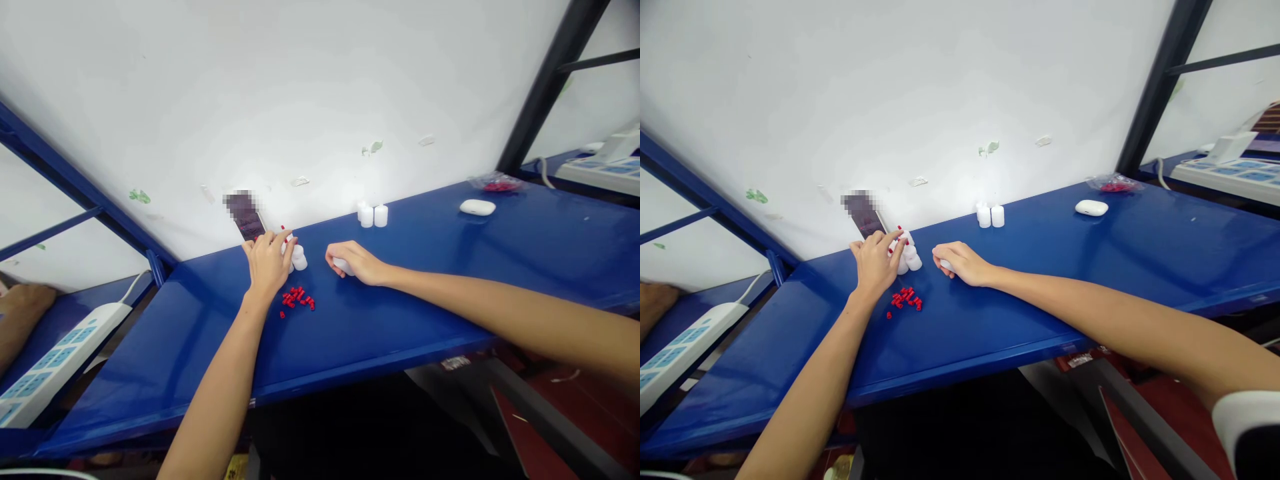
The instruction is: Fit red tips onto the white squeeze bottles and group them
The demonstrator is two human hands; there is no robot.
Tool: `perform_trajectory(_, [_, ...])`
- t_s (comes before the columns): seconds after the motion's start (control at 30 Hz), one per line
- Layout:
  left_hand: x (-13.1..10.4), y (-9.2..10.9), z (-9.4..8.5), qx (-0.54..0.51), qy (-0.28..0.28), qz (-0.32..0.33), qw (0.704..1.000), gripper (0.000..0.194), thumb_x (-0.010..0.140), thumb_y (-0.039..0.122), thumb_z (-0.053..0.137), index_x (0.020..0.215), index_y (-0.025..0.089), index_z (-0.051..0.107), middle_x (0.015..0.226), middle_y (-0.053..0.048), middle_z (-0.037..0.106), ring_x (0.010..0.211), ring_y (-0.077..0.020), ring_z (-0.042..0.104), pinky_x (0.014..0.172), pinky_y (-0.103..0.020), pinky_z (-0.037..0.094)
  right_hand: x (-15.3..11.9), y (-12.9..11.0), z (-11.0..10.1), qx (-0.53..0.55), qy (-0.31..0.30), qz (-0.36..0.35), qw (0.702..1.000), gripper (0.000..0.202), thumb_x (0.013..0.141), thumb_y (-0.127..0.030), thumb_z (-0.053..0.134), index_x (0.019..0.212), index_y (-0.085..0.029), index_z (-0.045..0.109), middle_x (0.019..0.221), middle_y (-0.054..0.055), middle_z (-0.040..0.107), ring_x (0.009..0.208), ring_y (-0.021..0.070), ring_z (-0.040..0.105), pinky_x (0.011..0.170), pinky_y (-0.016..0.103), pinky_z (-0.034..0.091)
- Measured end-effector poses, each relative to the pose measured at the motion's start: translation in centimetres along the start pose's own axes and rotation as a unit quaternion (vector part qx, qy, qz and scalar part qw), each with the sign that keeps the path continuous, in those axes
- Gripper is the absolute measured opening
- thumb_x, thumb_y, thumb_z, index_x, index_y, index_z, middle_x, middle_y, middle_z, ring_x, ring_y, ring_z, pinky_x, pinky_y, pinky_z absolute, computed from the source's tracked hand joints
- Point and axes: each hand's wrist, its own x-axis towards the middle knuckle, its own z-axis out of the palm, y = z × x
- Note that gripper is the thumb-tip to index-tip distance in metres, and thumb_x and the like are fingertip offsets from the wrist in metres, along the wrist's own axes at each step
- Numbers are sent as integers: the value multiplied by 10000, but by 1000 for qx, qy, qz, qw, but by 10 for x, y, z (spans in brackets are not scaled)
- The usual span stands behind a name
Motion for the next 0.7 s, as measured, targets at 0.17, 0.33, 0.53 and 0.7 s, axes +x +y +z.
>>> perform_trajectory(0.17, [1, -5, -6, -74, 40, -23, 996, 257, 957, 386, 525, 986, 223, 721, 697, -3, 654, 621, -146, 557, 776, -363, 283, -1, 1, 0, -4, -9, -4, 1000, 354, 945, -389, 396, 703, -168, 530, 573, -20, 514, 541, 115, 493, 576, 244, 403])
perform_trajectory(0.33, [0, -2, -8, -119, 53, -18, 991, 248, 921, 342, 544, 807, 180, 693, 604, 5, 592, 574, -139, 519, 710, -323, 339, -2, 1, -1, -78, 18, -12, 997, 378, 953, -419, 359, 722, -177, 535, 593, -18, 516, 560, 122, 502, 591, 252, 401])
perform_trajectory(0.53, [-5, 7, -13, -128, 28, 33, 991, 381, 873, 228, 515, 502, 180, 445, 603, -12, 525, 630, -150, 485, 693, -335, 323, 0, 0, -13, -434, 84, 55, 895, 204, 828, -394, 570, 883, -221, 663, 799, 18, 691, 733, 188, 604, 615, 273, 342])
perform_trajectory(0.7, [-8, 10, -18, -236, -49, 27, 970, 439, 967, 307, 415, 546, 186, 457, 487, 26, 422, 477, -112, 399, 562, -295, 294, 5, 5, -27, -511, 19, 51, 858, 261, 843, -363, 545, 1029, -260, 696, 1079, 37, 725, 960, 244, 657, 671, 285, 391])
